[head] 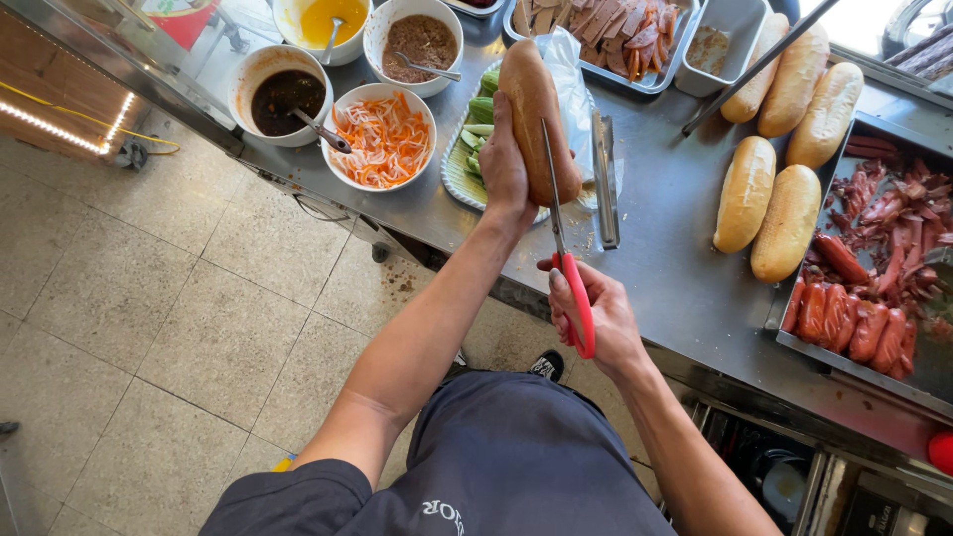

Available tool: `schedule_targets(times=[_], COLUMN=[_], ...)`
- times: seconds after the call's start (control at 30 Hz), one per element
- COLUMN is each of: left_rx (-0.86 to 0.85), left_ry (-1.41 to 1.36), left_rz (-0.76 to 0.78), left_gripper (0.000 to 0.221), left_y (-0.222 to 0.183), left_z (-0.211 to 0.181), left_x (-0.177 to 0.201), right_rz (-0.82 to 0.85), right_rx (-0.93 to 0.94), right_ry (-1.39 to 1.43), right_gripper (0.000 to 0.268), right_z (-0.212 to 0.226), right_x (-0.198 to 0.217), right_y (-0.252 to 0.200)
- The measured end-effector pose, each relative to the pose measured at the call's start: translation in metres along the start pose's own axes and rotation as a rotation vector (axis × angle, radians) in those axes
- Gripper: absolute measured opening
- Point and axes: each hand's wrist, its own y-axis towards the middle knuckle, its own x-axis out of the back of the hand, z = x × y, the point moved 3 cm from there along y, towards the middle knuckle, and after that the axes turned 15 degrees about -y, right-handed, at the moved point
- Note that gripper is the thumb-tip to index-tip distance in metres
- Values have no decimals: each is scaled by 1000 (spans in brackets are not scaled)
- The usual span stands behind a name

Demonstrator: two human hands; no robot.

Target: The person prepares a sandwich by cutting a baguette open, spreading sauces and pâté, adding meat, cucumbers, and pickled vegetables, then heating it in a toaster before placing it in a paper bag.

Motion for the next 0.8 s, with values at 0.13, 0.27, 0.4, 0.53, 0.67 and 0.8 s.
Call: schedule_targets(times=[0.13,0.27,0.4,0.53,0.67,0.8], left_rx=[-87,-234,-206,-176,-256,-238], left_ry=[237,410,344,414,596,630], left_rz=[138,158,96,156,328,391], left_gripper=[68,64,59,58,56,54], left_y=[-9,-28,-33,-33,-44,-43], left_z=[1,22,31,24,35,44], left_x=[3,14,21,15,15,25], right_rz=[154,52,-112,85,79,59], right_rx=[19,-34,-96,-17,-57,-26], right_ry=[278,290,16,258,458,388], right_gripper=[50,47,44,43,41,43], right_z=[5,8,1,3,6,9], right_x=[11,15,11,16,43,46], right_y=[-4,7,9,5,4,18])
